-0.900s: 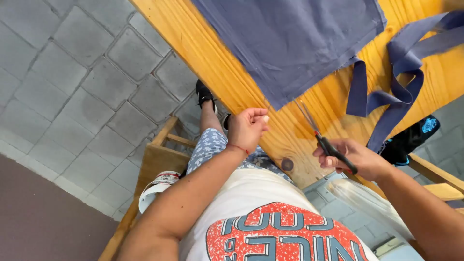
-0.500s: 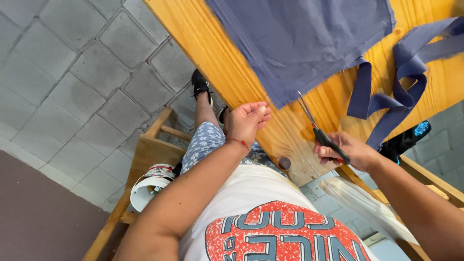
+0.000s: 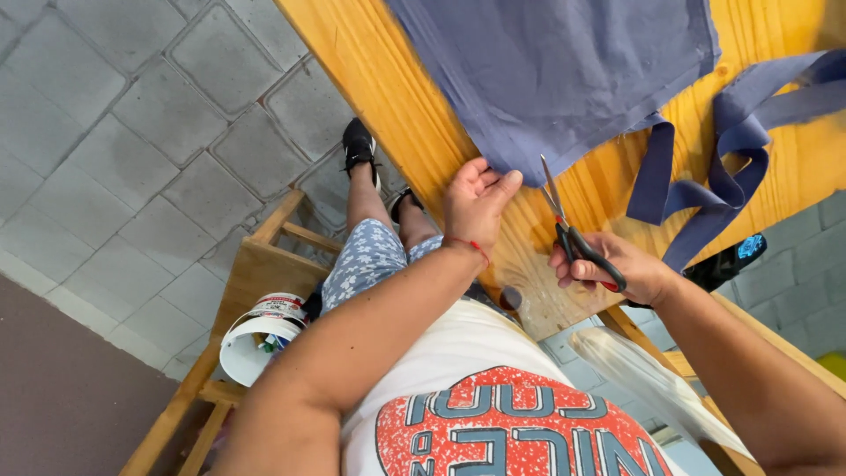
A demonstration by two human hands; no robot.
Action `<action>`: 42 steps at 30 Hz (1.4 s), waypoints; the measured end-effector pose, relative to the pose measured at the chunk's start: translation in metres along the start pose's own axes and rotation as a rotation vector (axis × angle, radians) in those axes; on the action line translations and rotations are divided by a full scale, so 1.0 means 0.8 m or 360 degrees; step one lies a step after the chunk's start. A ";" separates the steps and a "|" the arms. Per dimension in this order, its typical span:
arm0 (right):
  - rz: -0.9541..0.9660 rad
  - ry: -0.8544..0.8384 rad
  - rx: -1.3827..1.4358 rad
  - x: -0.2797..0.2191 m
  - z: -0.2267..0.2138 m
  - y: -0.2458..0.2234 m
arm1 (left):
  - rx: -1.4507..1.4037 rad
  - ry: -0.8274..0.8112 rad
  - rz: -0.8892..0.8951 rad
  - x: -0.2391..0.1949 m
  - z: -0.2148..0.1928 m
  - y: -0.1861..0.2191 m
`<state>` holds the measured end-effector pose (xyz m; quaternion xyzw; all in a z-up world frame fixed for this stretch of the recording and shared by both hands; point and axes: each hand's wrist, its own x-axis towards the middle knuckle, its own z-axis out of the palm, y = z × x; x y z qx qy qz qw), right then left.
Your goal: A person uses scissors to cut a straight line through a piece of blue fabric on a wooden table.
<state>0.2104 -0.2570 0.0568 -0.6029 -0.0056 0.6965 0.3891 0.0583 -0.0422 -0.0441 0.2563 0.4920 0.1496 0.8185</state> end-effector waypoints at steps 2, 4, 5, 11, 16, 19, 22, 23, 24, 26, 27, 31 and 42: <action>-0.0004 0.0008 0.0001 -0.005 0.002 -0.005 | 0.0091 0.0005 -0.0107 0.029 -0.012 -0.066; -0.0022 0.0018 0.0001 -0.004 -0.001 -0.004 | 0.0185 0.0003 -0.0204 0.035 -0.004 -0.063; -0.0022 0.0034 -0.0011 -0.003 -0.006 0.001 | 0.0252 0.0002 -0.0331 0.025 0.010 -0.030; -0.0014 0.0063 -0.0015 0.007 -0.020 0.017 | 0.0290 -0.0090 -0.0610 0.009 0.022 0.032; -0.0059 0.0040 0.0019 0.027 -0.024 0.027 | 0.0340 -0.0139 -0.0683 0.007 0.025 0.052; -0.0056 0.0059 0.0004 0.026 -0.017 0.018 | 0.0329 -0.0169 -0.0709 0.004 0.023 0.057; -0.0026 0.0082 0.0014 0.025 -0.008 0.004 | 0.0335 -0.0193 -0.0687 0.004 0.021 0.058; -0.0021 0.0096 -0.0025 0.026 -0.006 0.001 | 0.0345 -0.0207 -0.0686 0.005 0.019 0.057; -0.0017 0.0109 -0.0065 0.027 -0.004 -0.003 | 0.0356 -0.0221 -0.0682 0.006 0.018 0.055; -0.0011 0.0122 -0.0083 0.024 0.001 -0.011 | 0.0346 -0.0227 -0.0675 0.004 0.019 0.060; -0.0006 0.0137 -0.0100 0.022 0.003 -0.015 | 0.0336 -0.0235 -0.0669 0.003 0.019 0.062; 0.0002 0.0150 -0.0120 0.024 0.015 -0.024 | 0.0344 -0.0256 -0.0659 0.006 0.018 0.059; -0.0077 0.0203 -0.0164 0.022 0.013 -0.026 | 0.0360 -0.0300 -0.0688 0.011 0.013 0.052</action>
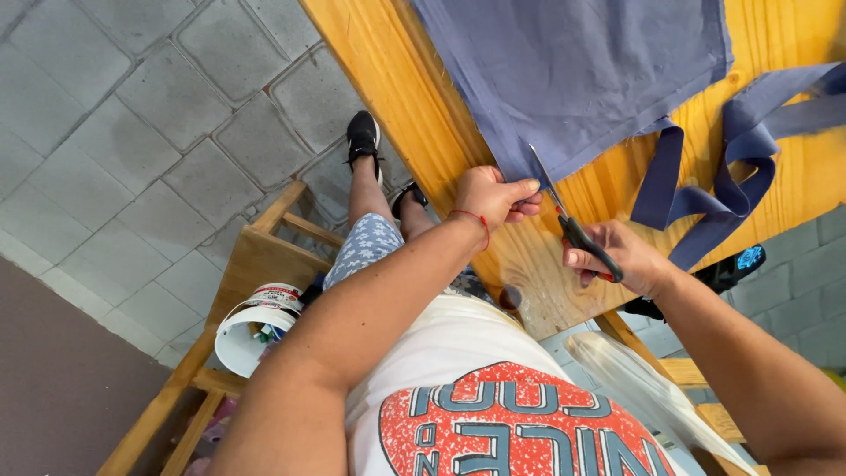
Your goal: A person uses scissors to cut a straight line through a piece of blue fabric on a wooden table.
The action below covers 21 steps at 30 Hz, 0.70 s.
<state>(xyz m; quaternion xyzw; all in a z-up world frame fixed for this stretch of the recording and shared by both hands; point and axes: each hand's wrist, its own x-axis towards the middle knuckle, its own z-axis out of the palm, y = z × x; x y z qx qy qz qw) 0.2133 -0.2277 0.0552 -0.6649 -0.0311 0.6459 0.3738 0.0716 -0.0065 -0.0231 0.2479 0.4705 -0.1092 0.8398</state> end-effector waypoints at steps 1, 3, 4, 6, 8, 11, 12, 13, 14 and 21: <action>-0.0001 0.0001 -0.0001 -0.002 0.000 0.003 | -0.0001 -0.0001 0.0001 0.000 0.000 -0.001; -0.0019 0.0073 0.0000 -0.003 0.002 0.008 | 0.0012 -0.0019 0.0000 0.000 -0.002 -0.001; -0.0019 0.0072 -0.0001 -0.002 -0.001 0.016 | 0.0011 -0.0019 0.0001 0.001 -0.002 -0.002; -0.0022 0.0091 -0.0017 0.002 -0.008 0.032 | 0.0027 -0.0016 0.0013 0.003 -0.003 -0.003; -0.0019 0.0107 -0.0024 0.003 -0.008 0.037 | 0.0033 -0.0016 0.0025 0.001 -0.002 -0.002; -0.0015 0.0132 -0.0030 0.003 -0.006 0.043 | 0.0041 -0.0022 0.0043 0.003 -0.004 -0.007; -0.0015 0.0145 -0.0032 0.002 -0.006 0.044 | 0.0042 -0.0030 0.0052 0.005 -0.004 -0.009; -0.0017 0.0145 -0.0032 0.004 -0.006 0.048 | 0.0043 -0.0030 0.0054 0.006 -0.006 -0.009; 0.0005 0.0146 -0.0039 0.005 -0.008 0.052 | 0.0038 -0.0040 0.0047 0.007 -0.006 -0.009; 0.0062 0.0051 -0.0037 -0.002 0.022 -0.022 | 0.0024 -0.0087 0.0032 0.008 -0.011 -0.010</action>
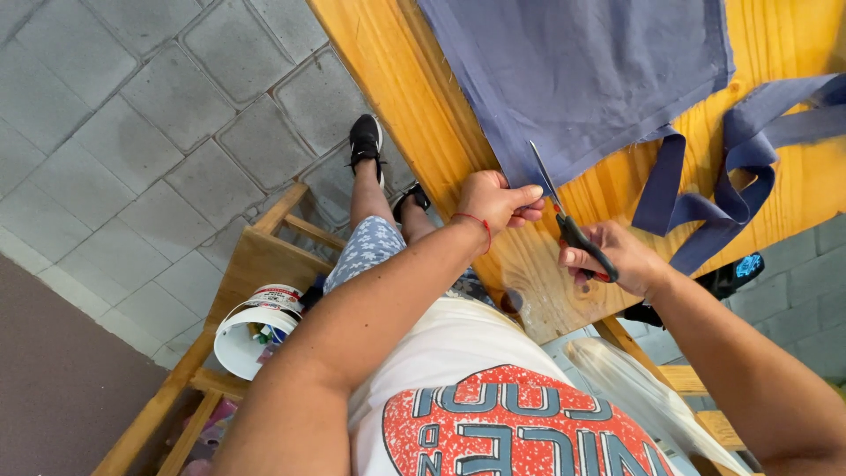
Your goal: A person uses scissors to cut a straight line through a piece of blue fabric on a wooden table.
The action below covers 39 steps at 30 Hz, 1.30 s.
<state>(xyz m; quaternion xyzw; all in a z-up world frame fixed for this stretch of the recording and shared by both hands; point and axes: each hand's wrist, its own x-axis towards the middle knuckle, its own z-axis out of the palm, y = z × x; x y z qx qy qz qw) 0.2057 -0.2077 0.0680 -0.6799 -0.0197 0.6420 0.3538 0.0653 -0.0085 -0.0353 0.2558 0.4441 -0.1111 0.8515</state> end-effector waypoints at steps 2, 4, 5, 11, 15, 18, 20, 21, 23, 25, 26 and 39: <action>0.0006 -0.0006 -0.0012 -0.004 0.007 -0.022 | -0.0007 -0.0010 -0.0003 0.002 -0.001 -0.003; 0.0010 -0.0013 -0.0026 0.002 0.006 -0.031 | -0.0015 -0.0020 -0.0004 0.004 -0.001 -0.003; 0.0008 -0.0017 -0.0052 0.009 0.003 -0.027 | -0.0023 -0.0019 -0.0004 0.003 -0.001 -0.003; 0.0012 -0.0018 -0.0081 0.025 0.000 -0.020 | -0.0024 -0.0022 0.0000 -0.001 -0.001 0.001; 0.0014 0.0020 -0.0079 0.032 -0.009 -0.004 | -0.0027 -0.0032 -0.0014 0.003 0.000 -0.003; 0.0002 0.0046 -0.0082 0.034 -0.011 0.002 | -0.0030 0.0014 -0.0016 0.003 0.003 -0.004; -0.0002 0.0051 -0.0089 0.036 -0.015 0.012 | -0.0016 0.0048 -0.0010 0.003 0.005 -0.004; -0.0005 0.0058 -0.0097 0.038 -0.017 0.018 | -0.0003 0.0080 -0.0004 0.003 0.007 -0.005; -0.0012 0.0071 -0.0095 0.040 -0.019 0.024 | 0.0041 0.0156 0.0052 0.021 -0.005 -0.017; -0.0021 0.0083 -0.0093 0.040 -0.018 0.025 | 0.0086 0.0232 0.0109 0.038 -0.019 -0.015; -0.0021 0.0092 -0.0088 0.039 -0.016 0.024 | 0.0097 0.0308 0.0144 0.047 -0.027 -0.008; -0.0056 0.0129 -0.0003 0.033 -0.010 0.018 | 0.0202 0.0613 0.0110 0.047 -0.021 0.051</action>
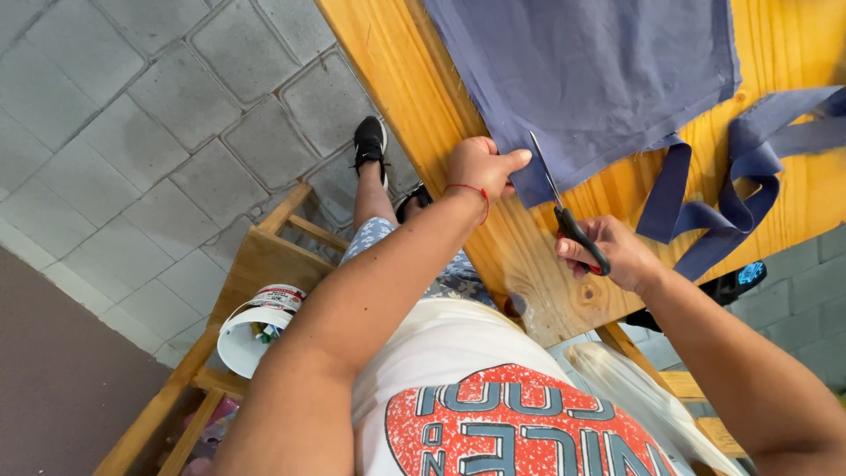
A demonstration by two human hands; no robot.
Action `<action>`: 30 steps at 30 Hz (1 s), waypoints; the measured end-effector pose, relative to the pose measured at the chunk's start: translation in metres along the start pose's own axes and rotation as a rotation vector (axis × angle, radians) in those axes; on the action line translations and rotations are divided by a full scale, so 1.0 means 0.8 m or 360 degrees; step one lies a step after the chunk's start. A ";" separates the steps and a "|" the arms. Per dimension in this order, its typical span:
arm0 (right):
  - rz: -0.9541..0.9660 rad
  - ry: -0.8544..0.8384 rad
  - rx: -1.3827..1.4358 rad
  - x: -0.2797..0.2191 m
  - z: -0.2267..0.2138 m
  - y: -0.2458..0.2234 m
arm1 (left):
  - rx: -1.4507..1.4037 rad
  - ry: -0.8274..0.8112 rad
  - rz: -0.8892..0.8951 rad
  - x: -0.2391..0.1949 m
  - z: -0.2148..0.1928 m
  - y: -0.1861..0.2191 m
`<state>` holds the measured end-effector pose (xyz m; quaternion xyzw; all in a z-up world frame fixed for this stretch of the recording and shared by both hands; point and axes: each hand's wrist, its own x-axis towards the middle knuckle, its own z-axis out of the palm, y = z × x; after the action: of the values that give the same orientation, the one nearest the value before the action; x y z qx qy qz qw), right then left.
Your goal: A person uses scissors to cut a straight line through a piece of blue fabric on a wooden table.
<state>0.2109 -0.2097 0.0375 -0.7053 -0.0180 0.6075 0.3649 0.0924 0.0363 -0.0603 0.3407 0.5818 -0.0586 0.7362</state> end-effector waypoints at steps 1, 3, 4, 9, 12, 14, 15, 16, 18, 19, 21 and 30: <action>0.0000 0.0000 -0.0002 0.000 0.001 -0.001 | -0.0002 0.0000 0.0000 -0.004 -0.001 0.003; 0.0008 -0.0020 -0.0025 0.000 0.004 -0.004 | -0.0021 -0.0027 -0.0016 -0.013 -0.005 0.011; 0.0007 -0.0021 -0.0026 0.003 0.001 0.001 | -0.0022 -0.0026 -0.0016 -0.009 -0.004 0.008; 0.0031 -0.0068 -0.0086 0.013 -0.009 0.012 | -0.0058 -0.0071 -0.0017 -0.018 -0.006 0.016; 0.0047 -0.0127 -0.0085 0.006 0.006 -0.028 | -0.0045 -0.0083 0.0001 -0.012 -0.005 0.010; 0.0042 -0.0155 -0.0094 0.010 0.012 -0.052 | -0.0066 -0.0097 0.0013 -0.021 -0.009 0.017; 0.0037 -0.0180 -0.0101 0.012 0.015 -0.064 | -0.0086 -0.0113 0.0026 -0.026 -0.010 0.020; 0.0038 -0.0180 -0.0101 0.014 0.015 -0.066 | -0.0086 -0.0113 0.0025 -0.017 -0.009 0.013; 0.0007 -0.0242 -0.0132 0.019 0.016 -0.071 | -0.0099 -0.0125 0.0049 0.001 -0.007 -0.003; 0.0007 -0.0243 -0.0132 0.020 0.016 -0.070 | -0.0099 -0.0124 0.0049 0.001 -0.007 -0.003; 0.0008 -0.0236 -0.0115 0.024 0.014 -0.069 | -0.0097 -0.0141 0.0059 0.003 -0.003 -0.003; -0.0032 -0.0136 -0.0164 0.019 0.018 -0.069 | -0.0080 -0.0155 0.0028 -0.026 -0.015 0.023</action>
<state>0.2253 -0.1547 0.0545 -0.6964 -0.0718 0.6316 0.3331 0.0849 0.0505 -0.0351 0.3239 0.5437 -0.0541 0.7724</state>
